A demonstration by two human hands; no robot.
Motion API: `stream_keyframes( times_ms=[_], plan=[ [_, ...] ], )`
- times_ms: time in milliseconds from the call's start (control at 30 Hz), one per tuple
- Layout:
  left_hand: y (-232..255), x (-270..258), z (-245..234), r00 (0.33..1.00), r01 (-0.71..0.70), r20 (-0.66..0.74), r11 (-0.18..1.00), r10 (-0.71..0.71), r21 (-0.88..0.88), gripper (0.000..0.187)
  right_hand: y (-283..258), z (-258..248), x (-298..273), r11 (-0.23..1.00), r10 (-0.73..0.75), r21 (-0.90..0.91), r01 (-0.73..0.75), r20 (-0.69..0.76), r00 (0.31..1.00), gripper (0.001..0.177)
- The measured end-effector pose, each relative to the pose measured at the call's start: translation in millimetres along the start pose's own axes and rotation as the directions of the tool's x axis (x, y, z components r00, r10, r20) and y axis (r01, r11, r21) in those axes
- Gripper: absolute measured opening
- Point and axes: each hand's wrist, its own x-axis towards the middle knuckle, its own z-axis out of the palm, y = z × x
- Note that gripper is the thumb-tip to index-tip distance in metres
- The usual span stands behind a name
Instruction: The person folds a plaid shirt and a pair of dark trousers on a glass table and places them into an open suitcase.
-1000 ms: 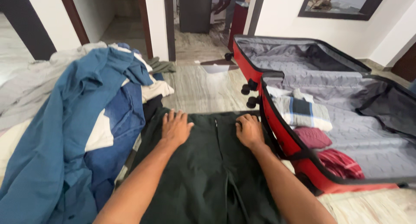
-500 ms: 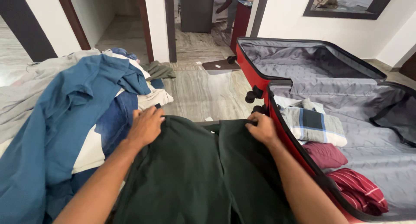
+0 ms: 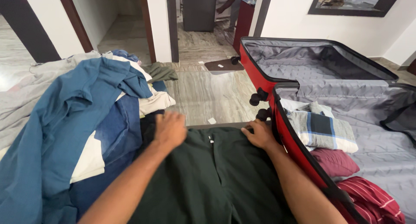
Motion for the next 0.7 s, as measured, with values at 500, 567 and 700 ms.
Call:
stream_keyframes(
  times_ms=[500,567,700],
  plan=[
    [123,5,55,0.990,-0.084,-0.138,0.898,0.026,-0.431,0.030,-49,-35,-13,0.979,0.018,-0.174,-0.101,-0.427,0.904,0.041],
    [125,15,58,0.974,-0.115,-0.226,0.915,0.026,-0.388,0.027,-51,-39,-5,0.985,0.076,-0.100,-0.138,-0.466,0.881,0.045],
    [123,22,49,0.987,-0.051,-0.158,0.972,0.015,-0.228,0.040,-39,-32,7,0.989,0.025,-0.114,-0.098,-0.517,0.855,0.060]
  ],
)
